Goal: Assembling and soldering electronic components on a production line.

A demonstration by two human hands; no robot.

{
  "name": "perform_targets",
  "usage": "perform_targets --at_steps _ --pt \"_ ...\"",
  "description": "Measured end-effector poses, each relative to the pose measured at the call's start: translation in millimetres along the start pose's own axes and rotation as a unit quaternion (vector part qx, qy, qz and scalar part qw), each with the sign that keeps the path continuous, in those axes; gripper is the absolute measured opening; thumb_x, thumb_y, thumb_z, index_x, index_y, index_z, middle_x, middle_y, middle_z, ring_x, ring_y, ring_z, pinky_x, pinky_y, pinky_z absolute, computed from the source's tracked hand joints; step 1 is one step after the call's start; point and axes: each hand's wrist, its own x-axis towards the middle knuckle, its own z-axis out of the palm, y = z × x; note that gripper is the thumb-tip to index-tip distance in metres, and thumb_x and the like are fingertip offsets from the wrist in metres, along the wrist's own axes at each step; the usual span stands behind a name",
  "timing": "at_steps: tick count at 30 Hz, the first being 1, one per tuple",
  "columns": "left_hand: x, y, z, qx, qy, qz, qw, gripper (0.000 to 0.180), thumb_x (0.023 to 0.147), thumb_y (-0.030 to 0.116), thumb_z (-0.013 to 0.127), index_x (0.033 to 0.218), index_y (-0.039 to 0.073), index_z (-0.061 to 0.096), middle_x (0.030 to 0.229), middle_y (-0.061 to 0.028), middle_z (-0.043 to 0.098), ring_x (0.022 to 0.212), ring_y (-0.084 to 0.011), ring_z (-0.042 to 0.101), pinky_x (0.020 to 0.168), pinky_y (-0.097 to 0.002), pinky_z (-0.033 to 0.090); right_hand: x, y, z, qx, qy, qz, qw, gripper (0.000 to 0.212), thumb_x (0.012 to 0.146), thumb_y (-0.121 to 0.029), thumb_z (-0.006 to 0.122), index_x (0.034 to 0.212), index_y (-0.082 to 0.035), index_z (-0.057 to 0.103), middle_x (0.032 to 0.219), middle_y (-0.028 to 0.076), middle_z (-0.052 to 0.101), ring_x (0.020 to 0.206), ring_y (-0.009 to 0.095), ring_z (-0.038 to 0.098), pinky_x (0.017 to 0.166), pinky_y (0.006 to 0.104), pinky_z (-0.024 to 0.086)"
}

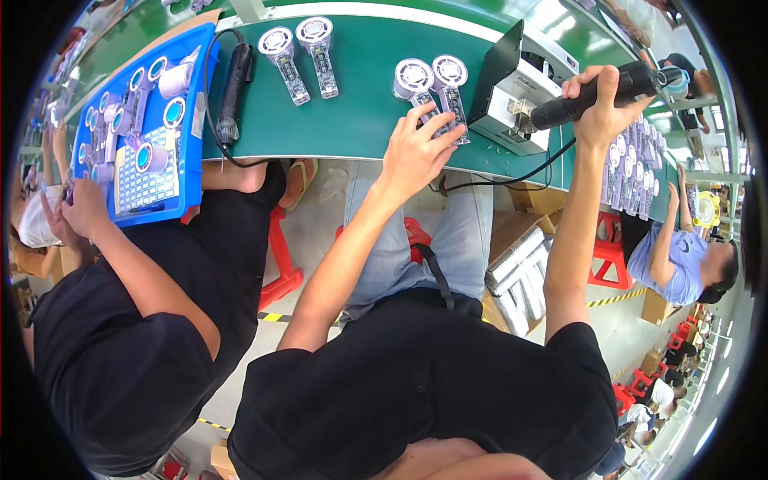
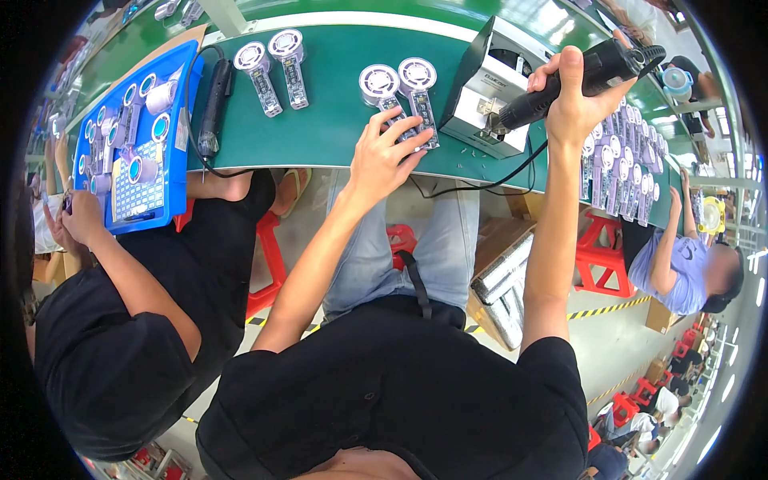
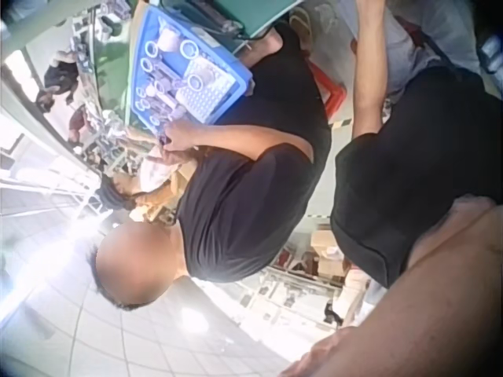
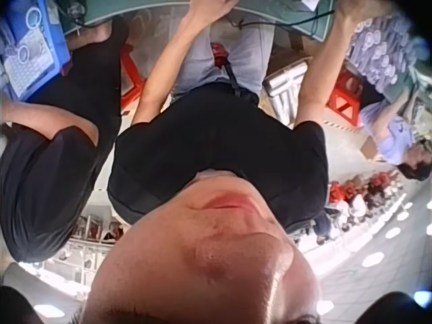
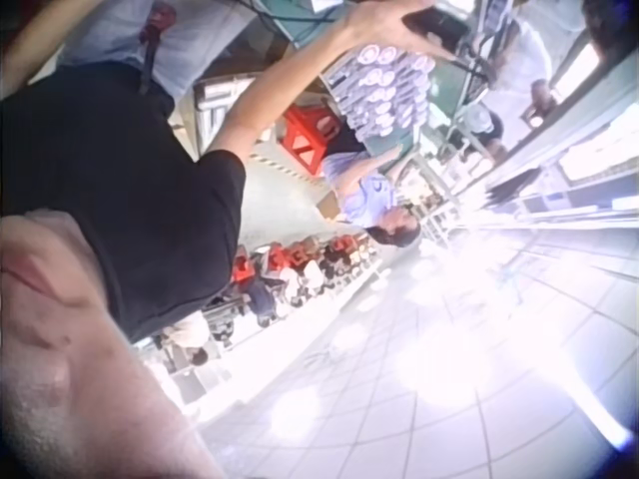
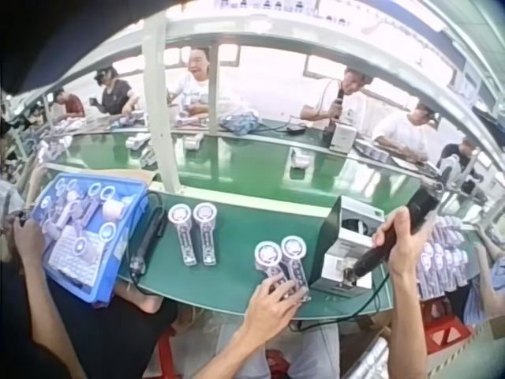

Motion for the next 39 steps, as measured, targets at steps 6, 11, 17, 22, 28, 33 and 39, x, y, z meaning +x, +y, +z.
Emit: perform_targets --at_steps 6,11,17,22,28,33,39 --pt "-0.9 -1.0 -0.4 0.003 0.000 0.000 1.000 0.032 0.076 0.013 0.077 0.108 0.016 0.074 0.119 -0.0019 0.064 0.120 -0.0316 0.053 0.088 -0.0429 0.049 -12.9 4.7 2.2 0.038 0.002 0.067 0.997 0.061 0.095 -0.013 0.066 0.142 -0.014 0.026 0.069 0.013 0.055 0.047 0.020 0.053 0.046 0.0360 0.049" --pt "-1.5 -1.2 0.4 -0.010 0.005 -0.003 1.000 0.033 0.076 0.014 0.077 0.108 0.017 0.074 0.120 -0.0004 0.062 0.121 -0.0307 0.051 0.090 -0.0425 0.048 -41.3 -5.1 31.0 0.122 -0.028 0.033 0.992 0.071 0.097 -0.016 0.062 0.149 -0.016 0.015 0.070 0.013 0.056 0.050 0.021 0.054 0.050 0.0400 0.052" --pt "-1.5 -1.3 0.4 -0.010 -0.001 -0.008 1.000 0.032 0.076 0.015 0.077 0.108 0.018 0.074 0.120 0.0007 0.061 0.120 -0.0300 0.051 0.090 -0.0422 0.048 -55.0 4.8 58.6 0.104 -0.035 0.011 0.994 0.077 0.088 -0.005 0.066 0.146 -0.008 0.014 0.067 0.011 0.058 0.049 0.019 0.057 0.050 0.0355 0.051" --pt "-1.7 -1.1 1.4 -0.009 0.001 -0.013 1.000 0.031 0.076 0.015 0.077 0.107 0.018 0.074 0.119 0.0012 0.061 0.120 -0.0291 0.051 0.089 -0.0416 0.048 -59.2 10.2 61.3 0.100 -0.040 0.006 0.994 0.079 0.087 -0.003 0.068 0.145 -0.008 0.015 0.066 0.011 0.058 0.049 0.019 0.057 0.050 0.0348 0.051" --pt "-2.2 -1.5 0.9 0.003 0.008 -0.008 1.000 0.030 0.076 0.015 0.077 0.106 0.018 0.074 0.119 0.0012 0.061 0.120 -0.0285 0.051 0.088 -0.0407 0.048 -66.7 13.6 64.3 0.074 -0.055 -0.017 0.996 0.075 0.088 -0.004 0.069 0.142 -0.004 0.017 0.067 0.013 0.060 0.050 0.019 0.058 0.051 0.0339 0.051" --pt "0.1 -0.4 -0.5 0.011 0.006 -0.001 1.000 0.028 0.076 0.014 0.077 0.104 0.016 0.074 0.115 0.0006 0.061 0.118 -0.0284 0.052 0.086 -0.0403 0.048 -79.4 18.1 68.6 0.095 -0.073 -0.036 0.992 0.070 0.089 -0.006 0.070 0.137 -0.002 0.019 0.069 0.015 0.061 0.051 0.019 0.059 0.052 0.0333 0.052" --pt "2.2 -1.6 -1.3 0.019 -0.002 0.014 1.000 0.026 0.076 0.014 0.076 0.102 0.015 0.073 0.114 -0.0001 0.060 0.116 -0.0290 0.053 0.083 -0.0400 0.048 -79.6 23.7 66.6 0.080 -0.093 -0.040 0.992 0.069 0.089 -0.011 0.071 0.137 -0.001 0.021 0.070 0.015 0.062 0.051 0.019 0.059 0.051 0.0323 0.051"
